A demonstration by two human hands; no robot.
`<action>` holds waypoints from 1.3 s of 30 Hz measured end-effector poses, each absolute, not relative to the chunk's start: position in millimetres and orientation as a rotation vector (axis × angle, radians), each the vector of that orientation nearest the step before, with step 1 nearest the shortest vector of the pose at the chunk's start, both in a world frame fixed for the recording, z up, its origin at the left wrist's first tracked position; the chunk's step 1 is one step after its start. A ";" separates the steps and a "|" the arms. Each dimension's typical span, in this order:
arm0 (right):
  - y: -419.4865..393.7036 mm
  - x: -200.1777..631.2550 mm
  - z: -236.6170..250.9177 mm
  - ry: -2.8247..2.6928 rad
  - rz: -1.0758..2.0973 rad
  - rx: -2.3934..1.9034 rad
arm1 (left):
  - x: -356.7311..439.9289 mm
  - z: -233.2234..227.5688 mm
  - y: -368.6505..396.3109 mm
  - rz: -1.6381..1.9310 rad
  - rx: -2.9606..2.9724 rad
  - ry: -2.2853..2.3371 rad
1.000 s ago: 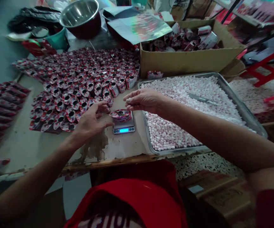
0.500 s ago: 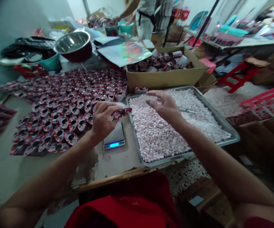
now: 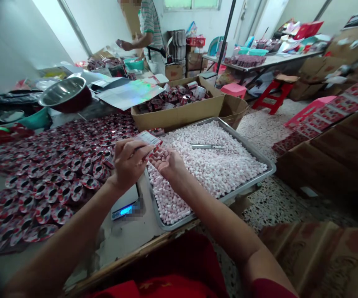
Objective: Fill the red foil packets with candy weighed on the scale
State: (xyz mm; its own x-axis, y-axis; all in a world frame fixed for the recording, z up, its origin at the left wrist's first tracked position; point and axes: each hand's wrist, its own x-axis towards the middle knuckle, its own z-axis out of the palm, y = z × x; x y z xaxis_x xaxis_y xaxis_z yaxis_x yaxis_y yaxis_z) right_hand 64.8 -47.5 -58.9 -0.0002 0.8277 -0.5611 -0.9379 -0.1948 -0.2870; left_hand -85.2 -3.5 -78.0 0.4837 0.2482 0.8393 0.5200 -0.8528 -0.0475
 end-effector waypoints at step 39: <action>-46.4 24.9 -52.8 -0.569 1.894 -1.306 | -290.6 -79.0 -127.1 -1.545 -2.205 -1.860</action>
State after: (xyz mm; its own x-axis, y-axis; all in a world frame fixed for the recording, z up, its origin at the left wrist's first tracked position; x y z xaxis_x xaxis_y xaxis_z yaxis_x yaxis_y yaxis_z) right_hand 24.9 -46.4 -52.8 -0.1951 0.7845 -0.5887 -0.3303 -0.6177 -0.7137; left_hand -290.6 -127.1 -79.0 -0.0872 0.8243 0.5594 0.7014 -0.3480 0.6221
